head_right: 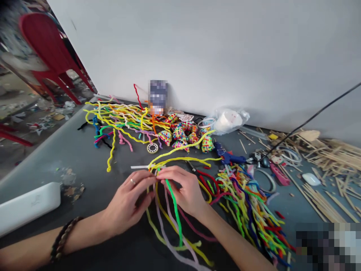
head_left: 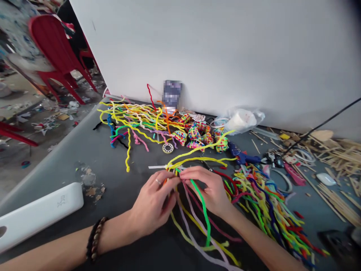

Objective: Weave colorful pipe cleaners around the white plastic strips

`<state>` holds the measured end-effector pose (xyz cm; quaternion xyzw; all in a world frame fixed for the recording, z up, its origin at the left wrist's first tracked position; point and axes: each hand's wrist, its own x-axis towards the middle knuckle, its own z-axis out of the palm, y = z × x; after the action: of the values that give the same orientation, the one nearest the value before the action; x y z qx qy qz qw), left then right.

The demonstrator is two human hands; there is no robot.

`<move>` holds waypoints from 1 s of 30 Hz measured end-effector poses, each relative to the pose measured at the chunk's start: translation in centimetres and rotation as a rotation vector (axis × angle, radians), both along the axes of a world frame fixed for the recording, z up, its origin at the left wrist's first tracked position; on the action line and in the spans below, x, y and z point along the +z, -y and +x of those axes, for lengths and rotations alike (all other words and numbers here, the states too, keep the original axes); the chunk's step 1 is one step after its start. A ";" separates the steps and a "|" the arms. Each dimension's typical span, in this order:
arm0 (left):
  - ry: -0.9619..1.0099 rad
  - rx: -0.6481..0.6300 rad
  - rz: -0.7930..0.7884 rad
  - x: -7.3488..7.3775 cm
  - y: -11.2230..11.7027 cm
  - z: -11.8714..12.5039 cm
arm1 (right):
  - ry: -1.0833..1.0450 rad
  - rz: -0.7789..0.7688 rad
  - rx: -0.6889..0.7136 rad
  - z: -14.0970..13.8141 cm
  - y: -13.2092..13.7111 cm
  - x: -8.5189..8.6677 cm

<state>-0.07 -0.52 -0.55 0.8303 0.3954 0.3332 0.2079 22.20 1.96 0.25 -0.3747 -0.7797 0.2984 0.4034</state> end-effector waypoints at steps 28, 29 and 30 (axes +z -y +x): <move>0.062 0.277 -0.237 -0.7 -6.7 2.0 | -0.232 -0.625 -0.372 -2.1 -5.7 -0.6; 0.034 0.266 -0.256 -0.9 -7.2 2.2 | -0.258 -0.626 -0.345 -2.0 -5.4 -0.6; 0.005 0.252 -0.278 -1.1 -7.5 2.3 | -0.271 -0.620 -0.330 -1.7 -5.0 -0.5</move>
<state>2.28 7.01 -1.63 0.7368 0.5377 0.3010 0.2782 20.45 6.91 -0.28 -0.5570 -0.5209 0.4981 0.4128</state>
